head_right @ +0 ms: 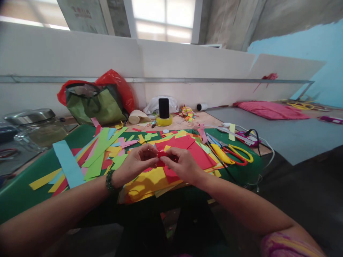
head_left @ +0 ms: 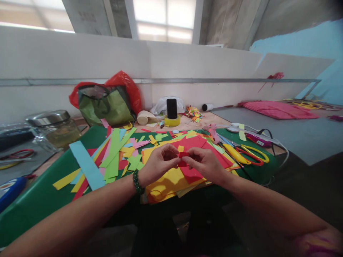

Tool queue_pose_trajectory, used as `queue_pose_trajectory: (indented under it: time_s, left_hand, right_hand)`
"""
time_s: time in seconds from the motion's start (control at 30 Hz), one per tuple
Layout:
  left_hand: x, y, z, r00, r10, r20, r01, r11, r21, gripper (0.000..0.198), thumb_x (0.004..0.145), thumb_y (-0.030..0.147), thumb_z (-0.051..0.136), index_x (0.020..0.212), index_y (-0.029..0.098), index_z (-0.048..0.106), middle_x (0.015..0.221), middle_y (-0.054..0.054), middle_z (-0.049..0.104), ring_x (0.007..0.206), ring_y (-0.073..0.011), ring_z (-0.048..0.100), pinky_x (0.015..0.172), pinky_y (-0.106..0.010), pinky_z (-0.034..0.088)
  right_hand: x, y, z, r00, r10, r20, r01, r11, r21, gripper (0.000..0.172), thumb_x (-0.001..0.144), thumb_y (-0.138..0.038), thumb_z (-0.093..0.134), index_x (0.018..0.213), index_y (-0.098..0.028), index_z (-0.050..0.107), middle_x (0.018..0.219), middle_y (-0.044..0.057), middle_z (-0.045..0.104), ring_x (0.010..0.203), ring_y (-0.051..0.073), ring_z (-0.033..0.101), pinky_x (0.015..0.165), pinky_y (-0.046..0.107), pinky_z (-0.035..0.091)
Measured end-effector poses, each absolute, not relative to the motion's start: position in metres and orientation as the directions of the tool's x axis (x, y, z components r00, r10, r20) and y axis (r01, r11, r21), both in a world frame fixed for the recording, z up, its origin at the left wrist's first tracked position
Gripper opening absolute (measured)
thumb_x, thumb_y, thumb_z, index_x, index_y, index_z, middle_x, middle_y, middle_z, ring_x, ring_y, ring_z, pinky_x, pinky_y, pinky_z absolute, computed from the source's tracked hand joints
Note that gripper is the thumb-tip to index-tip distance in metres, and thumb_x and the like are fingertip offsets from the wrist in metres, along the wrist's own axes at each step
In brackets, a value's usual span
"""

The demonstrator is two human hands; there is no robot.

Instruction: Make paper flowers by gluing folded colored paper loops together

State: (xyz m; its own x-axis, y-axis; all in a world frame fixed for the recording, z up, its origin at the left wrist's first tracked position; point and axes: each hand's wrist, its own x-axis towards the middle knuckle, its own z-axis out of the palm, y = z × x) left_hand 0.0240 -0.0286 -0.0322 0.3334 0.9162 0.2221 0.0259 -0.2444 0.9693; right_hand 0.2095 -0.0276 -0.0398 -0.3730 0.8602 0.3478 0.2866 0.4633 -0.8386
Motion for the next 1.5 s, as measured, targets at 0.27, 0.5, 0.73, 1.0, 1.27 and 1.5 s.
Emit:
queue_pose_trajectory:
  time_s: [0.27,0.5,0.73,1.0,1.27,1.5]
  left_hand:
    - [0.023,-0.027,-0.035,0.372,0.905,0.205,0.056,-0.242,0.969,0.033,0.068,0.042,0.078,0.072,0.013,0.061,0.063,0.001,0.061,0.056,-0.0087,0.057,0.055,-0.02,0.049]
    - [0.023,-0.028,-0.031,0.451,0.865,0.221,0.089,-0.29,0.953,0.035,0.073,0.048,0.072,0.074,0.014,0.065,0.066,-0.001,0.062,0.06,-0.0101,0.056,0.059,-0.022,0.051]
    - [0.023,-0.029,-0.032,0.431,0.863,0.264,0.146,-0.355,0.923,0.03,0.077,0.044,0.07,0.08,0.014,0.067,0.073,-0.003,0.065,0.065,-0.0118,0.058,0.06,-0.023,0.049]
    - [-0.005,-0.006,-0.007,0.092,0.959,0.27,-0.07,-0.264,0.962,0.036,0.073,0.05,0.068,0.084,0.016,0.064,0.087,-0.003,0.067,0.069,-0.0112,0.061,0.06,-0.021,0.049]
    - [-0.007,-0.005,-0.006,0.232,0.904,0.36,0.056,-0.382,0.922,0.036,0.068,0.044,0.073,0.087,0.015,0.065,0.087,-0.003,0.067,0.079,-0.0151,0.061,0.068,-0.024,0.049]
    - [-0.005,-0.005,-0.013,0.323,0.892,0.316,0.095,-0.363,0.927,0.018,0.069,0.029,0.071,0.078,0.015,0.064,0.076,-0.001,0.066,0.072,-0.0139,0.062,0.069,-0.026,0.049]
  right_hand:
    - [0.21,-0.027,-0.035,-0.392,0.858,0.331,0.262,0.449,-0.855,0.032,0.08,-0.048,0.063,0.077,-0.016,0.062,0.069,0.003,0.063,0.06,0.013,0.056,0.054,0.025,0.046]
    - [0.211,-0.023,-0.03,-0.415,0.876,0.245,0.198,0.35,-0.916,0.034,0.076,-0.05,0.067,0.074,-0.017,0.06,0.065,-0.001,0.058,0.055,0.009,0.05,0.051,0.023,0.043]
    - [0.209,-0.019,-0.033,-0.387,0.887,0.252,0.177,0.339,-0.924,0.033,0.075,-0.049,0.066,0.069,-0.018,0.058,0.06,-0.003,0.056,0.048,0.007,0.046,0.045,0.021,0.039]
    - [0.196,-0.01,0.008,-0.301,0.863,0.406,0.128,0.459,-0.879,0.022,0.074,-0.037,0.068,0.073,-0.019,0.057,0.065,-0.001,0.06,0.051,0.011,0.057,0.049,0.025,0.047]
    - [0.174,0.003,0.011,-0.392,0.779,0.489,0.201,0.592,-0.781,0.01,0.073,-0.027,0.062,0.068,-0.018,0.059,0.065,-0.002,0.056,0.058,0.009,0.047,0.053,0.024,0.04]
    - [0.168,0.006,-0.011,-0.352,0.819,0.453,0.153,0.528,-0.836,0.014,0.073,-0.033,0.059,0.071,-0.02,0.055,0.066,-0.003,0.053,0.057,0.009,0.043,0.054,0.025,0.036]
